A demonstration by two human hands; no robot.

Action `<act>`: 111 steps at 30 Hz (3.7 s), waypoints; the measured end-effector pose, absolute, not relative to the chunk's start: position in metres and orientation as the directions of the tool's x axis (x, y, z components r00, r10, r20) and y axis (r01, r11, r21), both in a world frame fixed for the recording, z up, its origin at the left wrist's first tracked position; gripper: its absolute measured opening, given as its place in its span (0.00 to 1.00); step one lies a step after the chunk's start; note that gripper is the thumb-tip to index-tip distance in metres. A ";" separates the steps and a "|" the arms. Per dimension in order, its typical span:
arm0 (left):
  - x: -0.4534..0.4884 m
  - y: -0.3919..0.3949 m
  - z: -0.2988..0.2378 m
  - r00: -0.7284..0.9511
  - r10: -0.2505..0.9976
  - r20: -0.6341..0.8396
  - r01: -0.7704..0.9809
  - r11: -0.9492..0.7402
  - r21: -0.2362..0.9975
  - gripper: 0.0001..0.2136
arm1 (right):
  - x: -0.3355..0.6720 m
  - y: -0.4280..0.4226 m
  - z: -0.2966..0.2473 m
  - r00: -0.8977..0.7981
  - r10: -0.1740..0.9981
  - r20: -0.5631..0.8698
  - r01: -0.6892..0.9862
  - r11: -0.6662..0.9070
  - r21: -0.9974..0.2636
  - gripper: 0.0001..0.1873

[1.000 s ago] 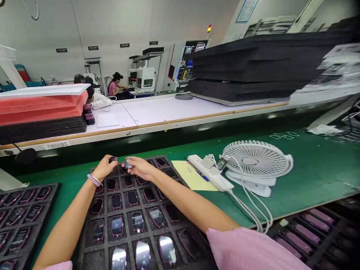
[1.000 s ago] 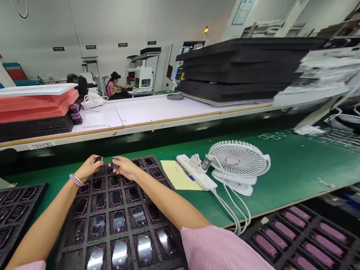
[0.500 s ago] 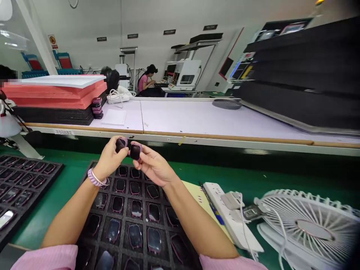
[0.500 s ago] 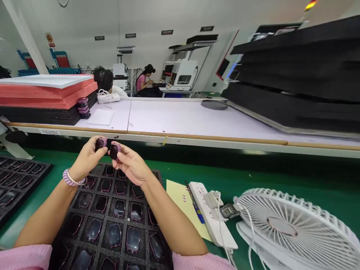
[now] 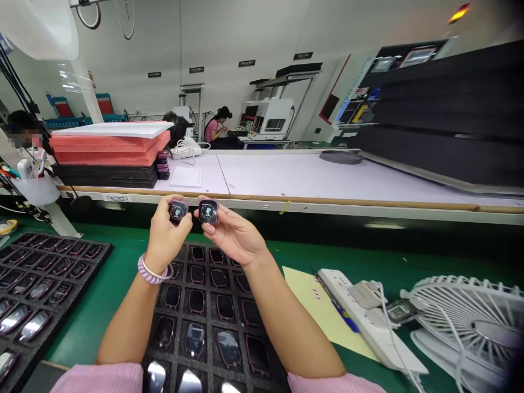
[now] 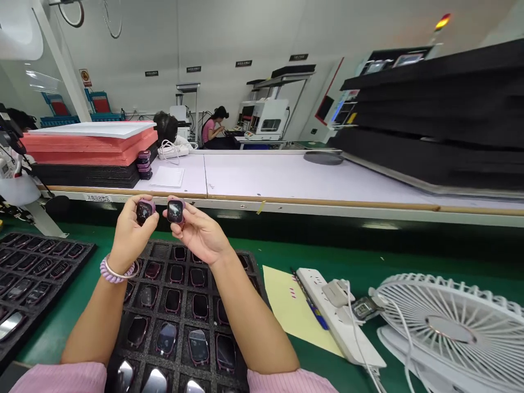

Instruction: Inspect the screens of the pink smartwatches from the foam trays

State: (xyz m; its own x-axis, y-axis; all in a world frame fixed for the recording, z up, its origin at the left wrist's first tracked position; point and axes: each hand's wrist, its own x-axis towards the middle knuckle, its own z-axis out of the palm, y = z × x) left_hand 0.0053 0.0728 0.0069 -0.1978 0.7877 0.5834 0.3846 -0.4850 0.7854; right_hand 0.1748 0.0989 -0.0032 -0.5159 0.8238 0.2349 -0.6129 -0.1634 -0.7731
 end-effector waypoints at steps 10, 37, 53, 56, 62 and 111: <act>0.005 0.062 -0.001 -0.176 0.837 0.519 0.299 -0.456 0.838 0.16 | 0.173 0.080 -0.017 -0.509 0.838 0.196 -0.528 -0.124 -0.840 0.20; 0.012 0.060 -0.005 -0.177 0.791 0.585 0.359 -0.502 0.787 0.17 | 0.183 0.074 -0.013 -0.532 0.805 0.262 -0.612 -0.153 -0.776 0.23; 0.018 0.056 -0.002 -0.159 0.849 0.504 0.225 -0.466 0.856 0.20 | 0.183 0.077 -0.017 -0.546 0.793 0.272 -0.649 -0.194 -0.735 0.24; 0.018 0.055 -0.002 -0.157 0.844 0.514 0.248 -0.470 0.847 0.19 | 0.183 0.077 -0.017 -0.536 0.799 0.272 -0.649 -0.183 -0.738 0.24; 0.019 0.057 -0.002 -0.151 0.862 0.484 0.188 -0.456 0.870 0.21 | 0.182 0.077 -0.017 -0.522 0.811 0.264 -0.633 -0.161 -0.757 0.24; 0.015 0.075 -0.010 0.015 0.967 0.253 -0.270 -0.240 0.933 0.30 | 0.193 0.100 -0.028 -0.346 0.906 0.244 -0.539 0.021 -0.842 0.25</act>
